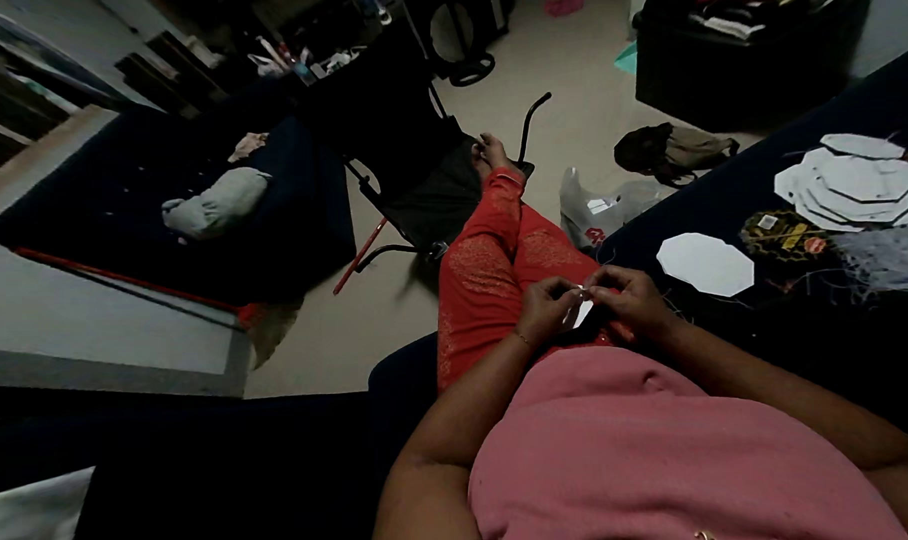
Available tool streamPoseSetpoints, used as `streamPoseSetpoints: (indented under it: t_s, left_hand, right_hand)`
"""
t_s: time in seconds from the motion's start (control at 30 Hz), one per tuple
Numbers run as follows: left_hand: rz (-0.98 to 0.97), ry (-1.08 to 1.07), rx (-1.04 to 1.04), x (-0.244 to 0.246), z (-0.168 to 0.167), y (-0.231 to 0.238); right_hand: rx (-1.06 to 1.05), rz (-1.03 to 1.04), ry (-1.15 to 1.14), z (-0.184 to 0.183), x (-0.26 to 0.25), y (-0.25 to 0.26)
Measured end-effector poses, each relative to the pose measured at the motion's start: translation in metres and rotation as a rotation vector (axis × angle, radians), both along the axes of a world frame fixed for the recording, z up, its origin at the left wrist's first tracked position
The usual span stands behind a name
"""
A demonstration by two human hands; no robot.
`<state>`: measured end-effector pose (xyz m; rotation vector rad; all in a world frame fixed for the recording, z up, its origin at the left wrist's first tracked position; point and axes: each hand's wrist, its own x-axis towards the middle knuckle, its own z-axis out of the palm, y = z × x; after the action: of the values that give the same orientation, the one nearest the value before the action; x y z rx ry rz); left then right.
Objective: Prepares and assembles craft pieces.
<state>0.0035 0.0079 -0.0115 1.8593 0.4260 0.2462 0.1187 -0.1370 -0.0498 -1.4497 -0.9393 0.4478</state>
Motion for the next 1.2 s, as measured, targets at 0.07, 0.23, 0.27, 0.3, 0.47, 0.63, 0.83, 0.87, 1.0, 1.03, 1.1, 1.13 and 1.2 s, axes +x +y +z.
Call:
streamPoseSetpoints:
  t_s: [0.07,0.23,0.27,0.3,0.47,0.63,0.83,0.87,1.0,1.03,1.1,1.13,1.2]
  left_hand:
    - [0.013,0.037,0.058,0.002,-0.001,0.001]
    - [-0.047,0.006,0.291,-0.004,0.002,-0.005]
    - [-0.076,-0.028,0.352,-0.006,0.003,-0.009]
    - [-0.102,-0.064,0.412,-0.006,0.003,-0.012]
    - [-0.109,-0.153,0.573,-0.003,-0.009,-0.010]
    - [-0.139,-0.171,0.664,-0.002,-0.010,-0.009]
    - [-0.144,-0.181,0.818,-0.001,-0.015,-0.007]
    - [-0.137,-0.189,0.835,-0.001,-0.016,-0.007]
    - [-0.141,-0.216,0.842,-0.003,-0.011,-0.007]
    - [-0.143,-0.234,0.843,-0.003,-0.011,-0.007]
    - [-0.149,-0.288,0.841,-0.002,-0.013,-0.006]
    - [-0.150,-0.314,0.839,-0.002,-0.014,-0.006]
    - [-0.131,-0.326,0.832,-0.003,-0.015,-0.005]
  right_hand:
    - [0.012,0.057,0.083,0.004,0.001,-0.002]
    - [-0.023,0.124,0.068,0.012,0.003,-0.003]
    - [-0.065,0.099,0.030,0.013,0.003,-0.004]
    - [-0.117,0.089,-0.005,0.016,0.003,-0.005]
    - [-0.155,0.033,-0.149,0.019,0.003,-0.012]
    - [-0.236,0.062,-0.291,0.019,0.000,-0.015]
    - [-0.179,0.002,-0.630,0.005,-0.003,-0.012]
    - [-0.193,0.008,-0.629,0.006,-0.004,-0.013]
    - [-0.222,0.088,-0.408,0.013,-0.001,-0.014]
    - [-0.205,0.092,-0.377,0.012,0.000,-0.014]
    - [-0.152,0.086,-0.340,0.008,0.002,-0.014]
    - [-0.139,0.086,-0.315,0.007,0.002,-0.014]
    - [-0.121,0.099,-0.267,0.009,0.001,-0.015]
